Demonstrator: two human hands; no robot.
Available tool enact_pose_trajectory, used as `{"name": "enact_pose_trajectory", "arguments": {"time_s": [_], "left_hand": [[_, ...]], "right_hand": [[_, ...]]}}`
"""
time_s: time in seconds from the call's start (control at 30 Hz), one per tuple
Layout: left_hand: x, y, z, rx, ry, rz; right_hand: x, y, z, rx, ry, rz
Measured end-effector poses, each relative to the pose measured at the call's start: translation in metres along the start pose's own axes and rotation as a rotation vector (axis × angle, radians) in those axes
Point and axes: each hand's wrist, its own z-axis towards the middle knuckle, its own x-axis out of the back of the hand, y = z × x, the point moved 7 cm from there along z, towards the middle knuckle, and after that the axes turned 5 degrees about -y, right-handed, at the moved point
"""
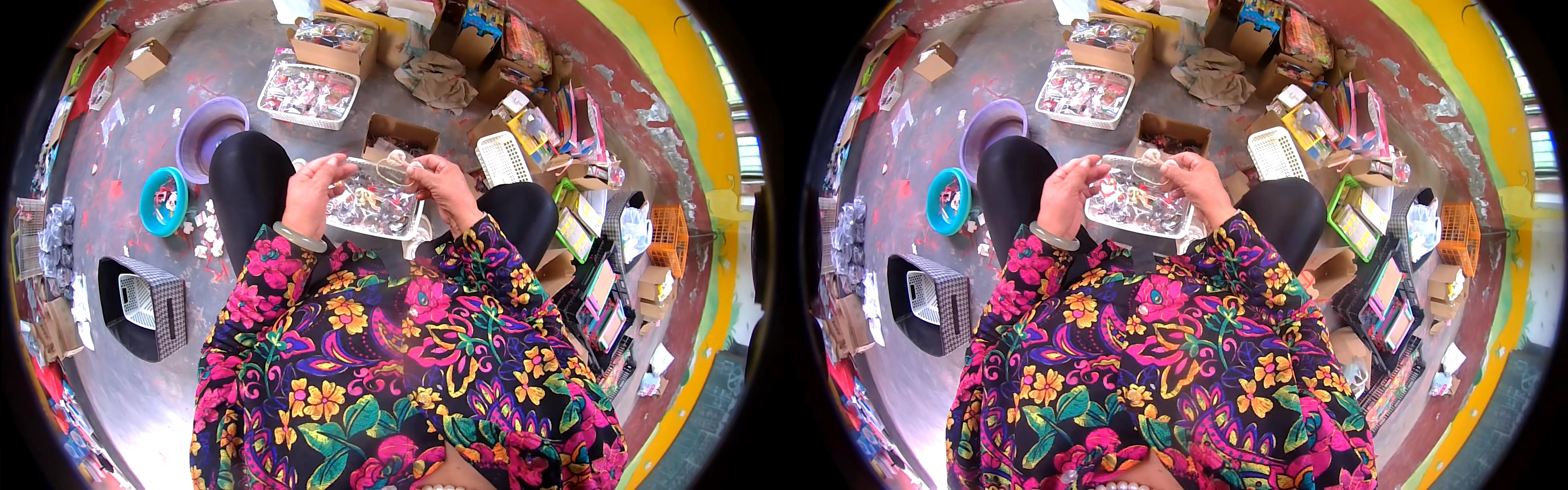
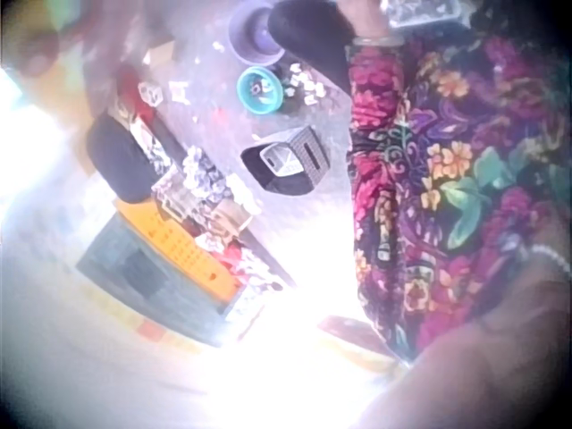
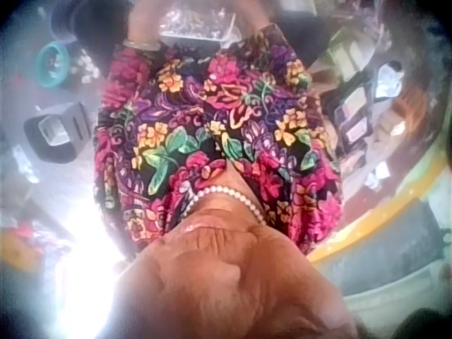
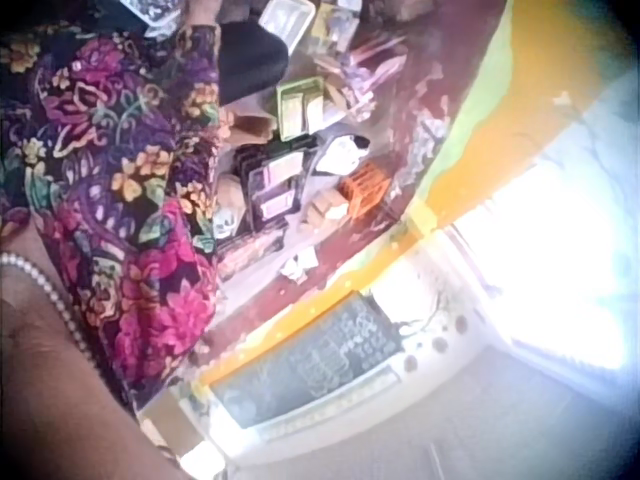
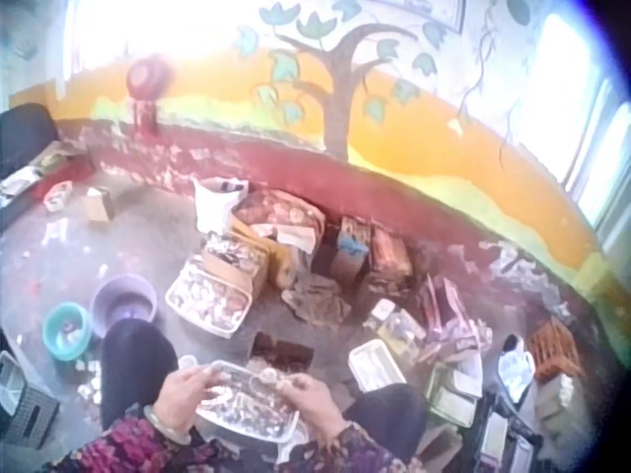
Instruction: The person sits on the floor and repeatedly picks up small red and white craft items from a cardboard box. They place each item into a small clear plastic bag, seal the bag, and then place the packaged item into a white plastic basket. The process is repeated continuously throughout the clip.
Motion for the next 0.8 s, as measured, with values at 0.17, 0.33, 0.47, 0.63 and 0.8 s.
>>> {"name": "enact_pose_trajectory", "arguments": {"time_s": [0.17,0.33,0.47,0.63,0.8], "left_hand": [[0.005,0.009,0.002,-0.017,0.011,-0.060],[0.002,0.008,0.002,-0.002,-0.015,-0.047],[0.003,0.008,-0.001,0.022,0.005,-0.043],[-0.003,0.006,0.003,0.052,-0.001,-0.036],[-0.004,0.004,0.002,0.049,0.005,-0.070]], "right_hand": [[0.016,0.046,0.041,-0.053,-0.045,-0.318],[0.036,0.103,0.069,-0.275,0.060,-0.355],[0.047,0.125,0.080,-0.373,0.065,-0.507],[0.085,0.160,0.107,-0.308,0.179,-0.783],[0.083,0.111,0.103,-0.006,0.259,-0.830]]}}
